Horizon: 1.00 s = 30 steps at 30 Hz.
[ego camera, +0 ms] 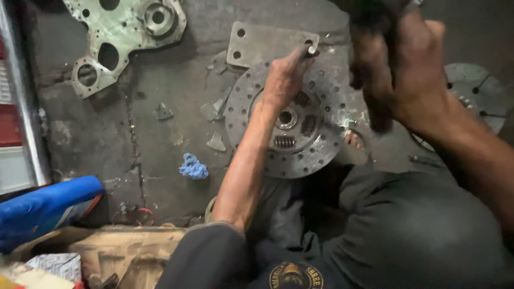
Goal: The person uses a hammer and punch to remove pins from a clutch pressure plate, then uses a screwdriver to pry and remove a broken piece from the assembly. The person continues to hammer out additional pins and inspect the plate.
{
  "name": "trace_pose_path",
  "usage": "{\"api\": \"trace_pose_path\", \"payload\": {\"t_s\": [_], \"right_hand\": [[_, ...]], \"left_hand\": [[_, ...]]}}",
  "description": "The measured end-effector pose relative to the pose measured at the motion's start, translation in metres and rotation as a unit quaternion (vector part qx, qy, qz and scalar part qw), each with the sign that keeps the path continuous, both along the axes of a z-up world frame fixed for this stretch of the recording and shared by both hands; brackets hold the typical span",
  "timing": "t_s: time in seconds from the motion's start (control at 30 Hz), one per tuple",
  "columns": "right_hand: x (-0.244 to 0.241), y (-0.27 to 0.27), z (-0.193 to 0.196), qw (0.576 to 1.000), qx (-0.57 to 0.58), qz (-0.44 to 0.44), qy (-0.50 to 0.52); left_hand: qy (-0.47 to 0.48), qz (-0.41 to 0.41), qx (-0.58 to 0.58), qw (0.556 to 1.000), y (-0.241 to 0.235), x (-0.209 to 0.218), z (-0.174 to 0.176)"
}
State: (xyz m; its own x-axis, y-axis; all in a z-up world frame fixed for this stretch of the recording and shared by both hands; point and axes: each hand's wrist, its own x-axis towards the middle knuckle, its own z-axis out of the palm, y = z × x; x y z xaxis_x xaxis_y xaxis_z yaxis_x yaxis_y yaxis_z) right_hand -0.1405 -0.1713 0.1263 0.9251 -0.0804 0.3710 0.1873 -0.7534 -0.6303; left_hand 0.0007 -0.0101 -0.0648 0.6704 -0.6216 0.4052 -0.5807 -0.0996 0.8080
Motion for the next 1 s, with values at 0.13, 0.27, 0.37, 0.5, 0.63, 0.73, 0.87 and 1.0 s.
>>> {"api": "trace_pose_path", "payload": {"t_s": [0.13,0.27,0.37,0.5,0.63,0.73,0.87,1.0], "right_hand": [[0.013,0.022,-0.028,0.954,0.000,-0.051,0.295],[0.024,0.021,-0.042,0.942,0.002,-0.050,0.331],[0.011,0.009,-0.016,0.951,0.055,-0.052,0.301],[0.004,0.006,0.028,0.976,0.177,-0.033,0.122],[0.022,0.014,0.005,0.975,0.059,-0.052,0.206],[0.036,0.012,-0.043,0.946,0.039,-0.058,0.316],[0.016,0.013,-0.083,0.934,0.045,-0.083,0.344],[0.012,0.020,-0.061,0.941,0.060,-0.083,0.322]], "left_hand": [[0.035,-0.015,-0.003,0.999,0.000,0.002,0.001],[0.054,-0.062,-0.062,0.995,0.001,-0.004,0.013],[0.067,-0.008,0.021,0.997,-0.001,-0.004,0.012],[-0.022,-0.015,0.002,1.000,0.001,0.000,0.003],[0.015,-0.018,0.027,0.999,0.001,-0.002,-0.002],[-0.003,-0.014,0.036,0.999,-0.001,0.004,0.001],[0.025,-0.035,-0.022,0.999,0.001,0.001,0.003],[0.009,-0.037,-0.009,0.999,0.004,0.004,0.006]]}}
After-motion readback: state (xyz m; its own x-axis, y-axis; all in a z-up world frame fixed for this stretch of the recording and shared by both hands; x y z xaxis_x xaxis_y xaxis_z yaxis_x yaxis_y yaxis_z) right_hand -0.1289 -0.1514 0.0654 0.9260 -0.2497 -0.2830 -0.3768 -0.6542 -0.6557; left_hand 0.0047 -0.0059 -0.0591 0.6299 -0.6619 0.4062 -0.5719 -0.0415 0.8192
